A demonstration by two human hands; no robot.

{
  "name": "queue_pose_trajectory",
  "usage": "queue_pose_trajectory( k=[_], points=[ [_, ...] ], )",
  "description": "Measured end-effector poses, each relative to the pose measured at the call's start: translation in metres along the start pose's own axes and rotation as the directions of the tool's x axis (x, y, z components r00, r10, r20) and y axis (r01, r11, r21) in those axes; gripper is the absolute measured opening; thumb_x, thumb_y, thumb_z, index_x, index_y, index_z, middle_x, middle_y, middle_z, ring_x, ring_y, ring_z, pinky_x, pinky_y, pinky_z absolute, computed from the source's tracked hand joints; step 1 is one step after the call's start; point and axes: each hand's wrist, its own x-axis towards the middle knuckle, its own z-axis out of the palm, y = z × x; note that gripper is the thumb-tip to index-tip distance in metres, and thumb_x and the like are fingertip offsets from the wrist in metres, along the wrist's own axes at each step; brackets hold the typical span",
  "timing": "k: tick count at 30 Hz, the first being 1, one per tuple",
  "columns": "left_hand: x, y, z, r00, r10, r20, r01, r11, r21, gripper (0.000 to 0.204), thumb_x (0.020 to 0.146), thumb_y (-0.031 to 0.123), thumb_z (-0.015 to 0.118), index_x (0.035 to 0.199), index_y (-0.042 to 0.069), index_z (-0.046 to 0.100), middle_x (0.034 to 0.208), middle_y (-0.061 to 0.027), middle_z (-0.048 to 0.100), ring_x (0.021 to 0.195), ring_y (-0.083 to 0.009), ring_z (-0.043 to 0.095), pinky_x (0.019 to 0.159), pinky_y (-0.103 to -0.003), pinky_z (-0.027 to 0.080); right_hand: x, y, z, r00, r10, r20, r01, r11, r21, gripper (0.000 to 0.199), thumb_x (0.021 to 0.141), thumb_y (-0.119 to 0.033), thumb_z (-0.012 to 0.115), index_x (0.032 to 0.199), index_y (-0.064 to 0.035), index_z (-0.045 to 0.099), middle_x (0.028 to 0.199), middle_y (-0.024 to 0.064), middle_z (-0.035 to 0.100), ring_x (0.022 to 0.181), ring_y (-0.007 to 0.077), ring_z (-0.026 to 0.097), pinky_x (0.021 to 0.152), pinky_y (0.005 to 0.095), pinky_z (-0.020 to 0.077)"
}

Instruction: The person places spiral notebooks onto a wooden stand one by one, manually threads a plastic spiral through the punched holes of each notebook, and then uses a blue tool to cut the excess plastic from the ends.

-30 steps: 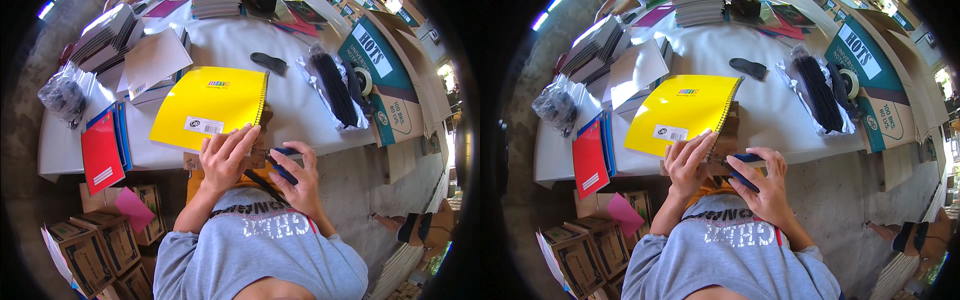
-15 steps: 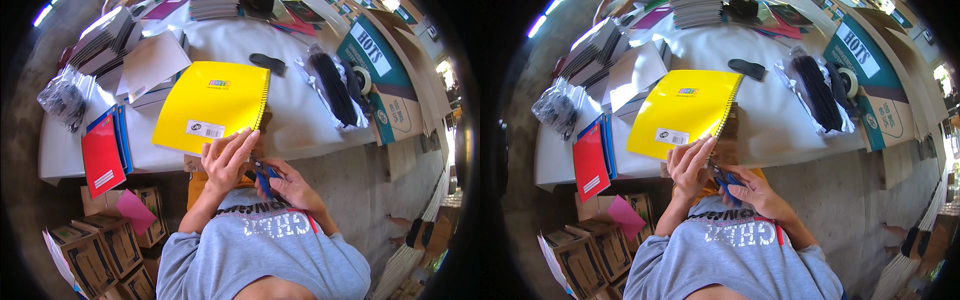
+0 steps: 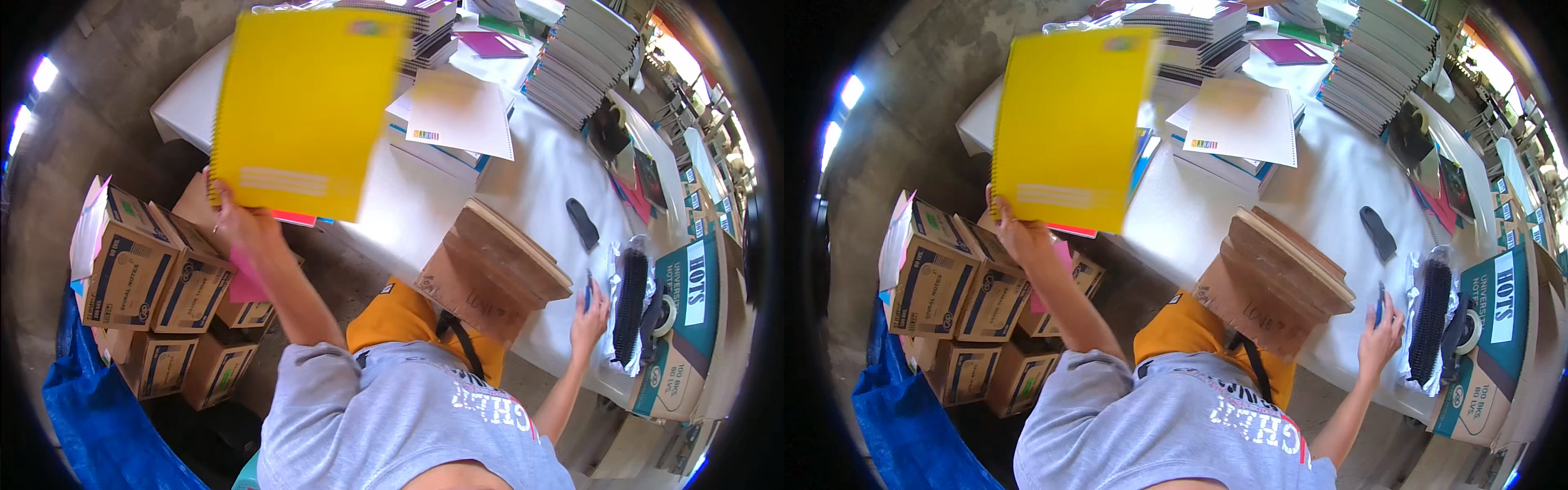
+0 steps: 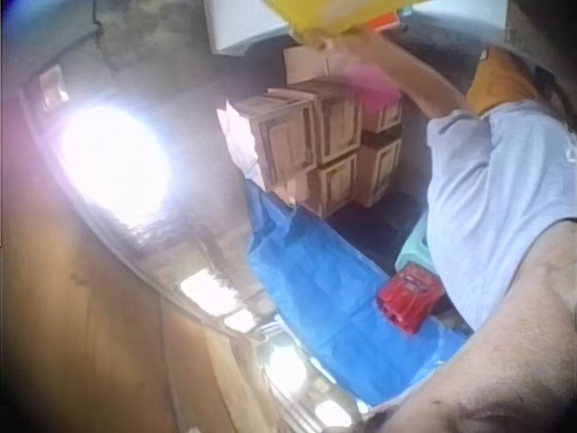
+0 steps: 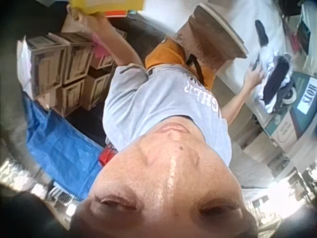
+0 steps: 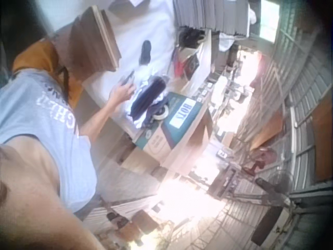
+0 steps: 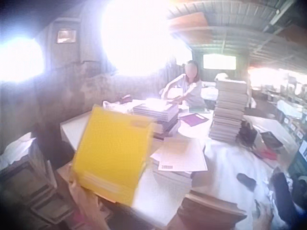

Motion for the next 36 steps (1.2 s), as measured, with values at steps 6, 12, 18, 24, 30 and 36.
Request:
queue_pose_trajectory(
  k=[6,12,18,24,30,36],
  points=[
    [0.098,-0.022,-0.179,0.975,0.209,0.075,0.016,-0.401,0.916,0.045,0.081,0.026,0.067,0.115,-0.001,0.055,0.104,-0.0213,0.059,0.099,-0.0317,0.054,0.086,-0.044,0.043,0.038,-0.005,0.024,0.985,0.033,0.167,0.010,0.968,-0.250,0.044,0.088,-0.042,0.050,0.126,-0.0213,0.050,0.118,0.0118,0.048,0.114,0.0309,0.044,0.098,0.0393,0.0324],
    [0.076,-0.050,-0.077,0.701,0.337,0.628,-0.432,-0.501,0.750,0.055,0.074,0.030,0.072,0.113,-0.004,0.055,0.106,-0.0209,0.055,0.097,-0.0340,0.049,0.091,-0.043,0.036,0.132,-0.089,0.002,0.925,-0.125,0.358,-0.172,0.705,0.688,0.049,0.087,-0.034,0.057,0.128,-0.0094,0.047,0.123,0.0116,0.048,0.107,0.0207,0.049,0.093,0.0349,0.0379],
    [0.023,-0.195,0.058,0.734,-0.358,0.576,-0.523,0.244,0.817,0.074,0.082,0.060,0.050,0.116,-0.006,0.054,0.122,-0.0250,0.051,0.116,-0.0368,0.048,0.097,-0.039,0.038,0.235,-0.201,0.085,0.796,-0.091,0.598,-0.508,0.438,0.742,0.077,0.083,-0.044,0.059,0.139,-0.0064,0.024,0.137,0.0157,0.032,0.120,0.0263,0.039,0.102,0.0490,0.0268],
    [0.023,-0.237,0.083,0.500,-0.796,0.341,-0.262,0.236,0.936,0.063,0.083,0.059,0.051,0.111,0.004,0.063,0.117,-0.0209,0.057,0.126,-0.0296,0.039,0.099,-0.036,0.036,0.248,-0.251,0.145,0.572,-0.245,0.783,-0.788,0.101,0.608,0.051,0.093,-0.034,0.043,0.126,0.0050,0.039,0.123,0.0217,0.049,0.109,0.0292,0.053,0.093,0.0402,0.0448],
    [0.025,-0.227,0.056,0.384,-0.770,0.510,-0.101,0.513,0.852,0.062,0.086,0.061,0.041,0.113,0.009,0.063,0.139,-0.0135,0.039,0.136,-0.0300,0.018,0.106,-0.047,0.020,0.234,-0.236,0.135,0.553,-0.230,0.801,-0.792,0.154,0.591,0.042,0.096,-0.032,0.037,0.118,0.0016,0.047,0.113,0.0159,0.058,0.104,0.0271,0.057,0.094,0.0455,0.0429],
    [0.010,-0.225,0.079,0.614,-0.698,0.369,-0.526,-0.013,0.850,0.062,0.087,0.065,0.027,0.124,0.023,0.055,0.149,0.0050,0.021,0.138,-0.0325,-0.004,0.095,-0.074,0.000,0.230,-0.234,0.128,0.504,-0.240,0.830,-0.805,0.218,0.552,0.038,0.095,-0.031,0.038,0.115,-0.0015,0.052,0.109,0.0134,0.060,0.098,0.0246,0.060,0.088,0.0412,0.0479]
  ],
)
